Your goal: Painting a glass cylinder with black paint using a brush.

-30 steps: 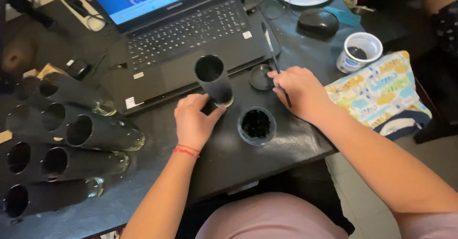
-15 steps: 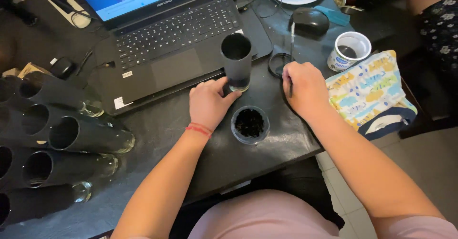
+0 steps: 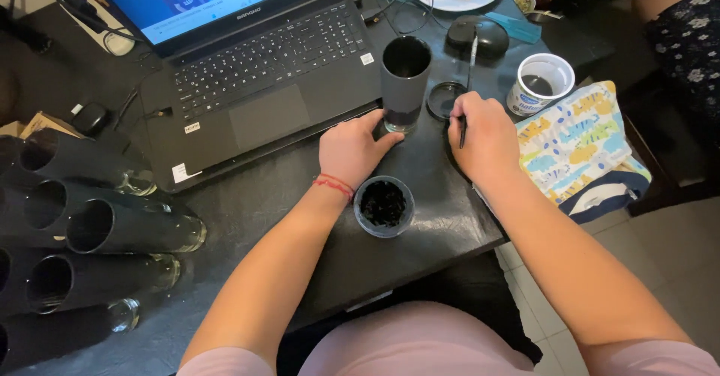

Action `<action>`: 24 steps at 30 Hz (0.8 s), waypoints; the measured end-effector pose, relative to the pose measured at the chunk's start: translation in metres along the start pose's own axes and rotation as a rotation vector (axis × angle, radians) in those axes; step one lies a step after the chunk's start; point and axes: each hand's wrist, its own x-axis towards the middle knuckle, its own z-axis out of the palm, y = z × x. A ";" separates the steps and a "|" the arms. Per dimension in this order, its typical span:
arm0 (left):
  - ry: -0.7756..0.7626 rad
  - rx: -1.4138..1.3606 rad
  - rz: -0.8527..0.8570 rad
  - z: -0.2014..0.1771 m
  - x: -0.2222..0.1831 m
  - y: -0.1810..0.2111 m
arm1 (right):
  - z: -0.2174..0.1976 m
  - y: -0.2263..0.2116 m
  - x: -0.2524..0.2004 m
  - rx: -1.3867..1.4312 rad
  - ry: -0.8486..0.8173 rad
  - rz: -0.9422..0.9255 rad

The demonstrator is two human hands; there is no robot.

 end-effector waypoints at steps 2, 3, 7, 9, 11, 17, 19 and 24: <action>-0.006 0.014 0.008 -0.002 0.004 0.004 | 0.008 0.006 -0.001 -0.014 0.029 -0.012; -0.013 0.025 0.016 -0.002 0.006 0.007 | 0.012 0.009 -0.002 -0.031 0.058 -0.023; 0.040 0.025 0.050 -0.004 0.012 0.014 | 0.019 0.021 -0.002 -0.057 0.107 -0.088; -0.019 0.001 0.114 -0.008 0.017 0.015 | 0.024 0.027 -0.003 -0.008 0.164 -0.133; 0.018 -0.017 0.129 -0.008 0.017 0.017 | 0.021 0.027 -0.002 0.055 0.185 -0.150; 0.154 -0.069 0.151 0.009 0.021 0.017 | 0.003 0.008 -0.006 0.274 0.242 -0.158; 0.156 -0.070 0.137 0.012 0.020 0.015 | 0.005 0.009 -0.008 0.282 0.260 -0.161; 0.067 -0.070 0.094 0.006 0.011 0.010 | 0.012 0.012 -0.013 0.468 0.366 -0.124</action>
